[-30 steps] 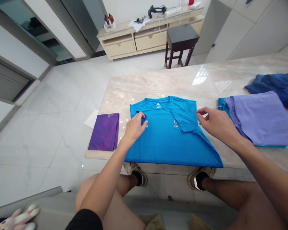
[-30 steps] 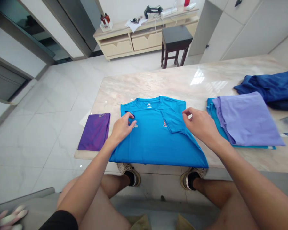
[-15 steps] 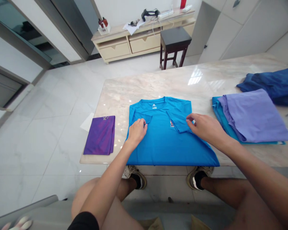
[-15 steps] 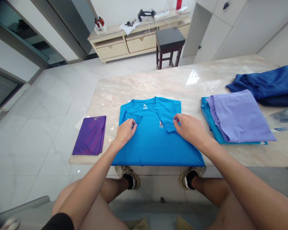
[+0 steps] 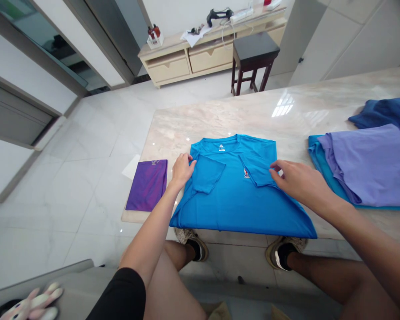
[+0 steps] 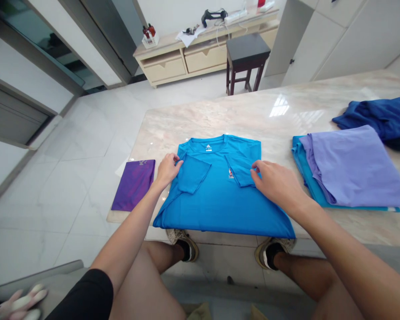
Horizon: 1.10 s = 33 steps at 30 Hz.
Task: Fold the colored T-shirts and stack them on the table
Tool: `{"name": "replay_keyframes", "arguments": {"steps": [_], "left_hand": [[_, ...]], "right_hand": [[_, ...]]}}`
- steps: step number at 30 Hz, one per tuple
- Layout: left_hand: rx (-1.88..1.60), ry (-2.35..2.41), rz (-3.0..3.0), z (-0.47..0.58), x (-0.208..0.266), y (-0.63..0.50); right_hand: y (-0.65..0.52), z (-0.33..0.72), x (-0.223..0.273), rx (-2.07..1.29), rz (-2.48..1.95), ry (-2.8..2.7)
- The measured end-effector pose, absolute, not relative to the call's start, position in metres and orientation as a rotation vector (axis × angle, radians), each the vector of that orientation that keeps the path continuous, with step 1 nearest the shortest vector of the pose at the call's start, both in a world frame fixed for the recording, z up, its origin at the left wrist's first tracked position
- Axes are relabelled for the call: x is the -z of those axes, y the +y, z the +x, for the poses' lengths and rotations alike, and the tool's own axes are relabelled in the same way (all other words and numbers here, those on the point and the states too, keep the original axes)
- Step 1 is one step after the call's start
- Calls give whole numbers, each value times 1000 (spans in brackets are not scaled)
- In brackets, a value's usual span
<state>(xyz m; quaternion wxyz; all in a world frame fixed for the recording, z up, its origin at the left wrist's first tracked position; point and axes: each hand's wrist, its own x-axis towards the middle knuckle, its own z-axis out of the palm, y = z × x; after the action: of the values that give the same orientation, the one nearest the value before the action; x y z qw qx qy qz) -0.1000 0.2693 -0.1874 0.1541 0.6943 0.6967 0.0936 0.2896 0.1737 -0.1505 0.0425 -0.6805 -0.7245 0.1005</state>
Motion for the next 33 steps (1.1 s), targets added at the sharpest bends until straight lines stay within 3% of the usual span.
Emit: {"name": "replay_keyframes", "arguments": {"steps": [8, 14, 19, 26, 33], "left_hand": [[-315, 2326, 1670, -146, 169, 248], [107, 2123, 1933, -157, 136, 173], [279, 1987, 1988, -156, 141, 126], [263, 1894, 1996, -171, 136, 112], [-56, 1772, 2105, -166, 126, 119]], "right_hand": [[183, 273, 162, -385, -2057, -2263], [199, 231, 188, -502, -1876, -2311], [213, 172, 197, -484, -1847, -2263], [218, 159, 150, -372, -2053, -2244], [194, 216, 136, -223, -2226, -2287]]}}
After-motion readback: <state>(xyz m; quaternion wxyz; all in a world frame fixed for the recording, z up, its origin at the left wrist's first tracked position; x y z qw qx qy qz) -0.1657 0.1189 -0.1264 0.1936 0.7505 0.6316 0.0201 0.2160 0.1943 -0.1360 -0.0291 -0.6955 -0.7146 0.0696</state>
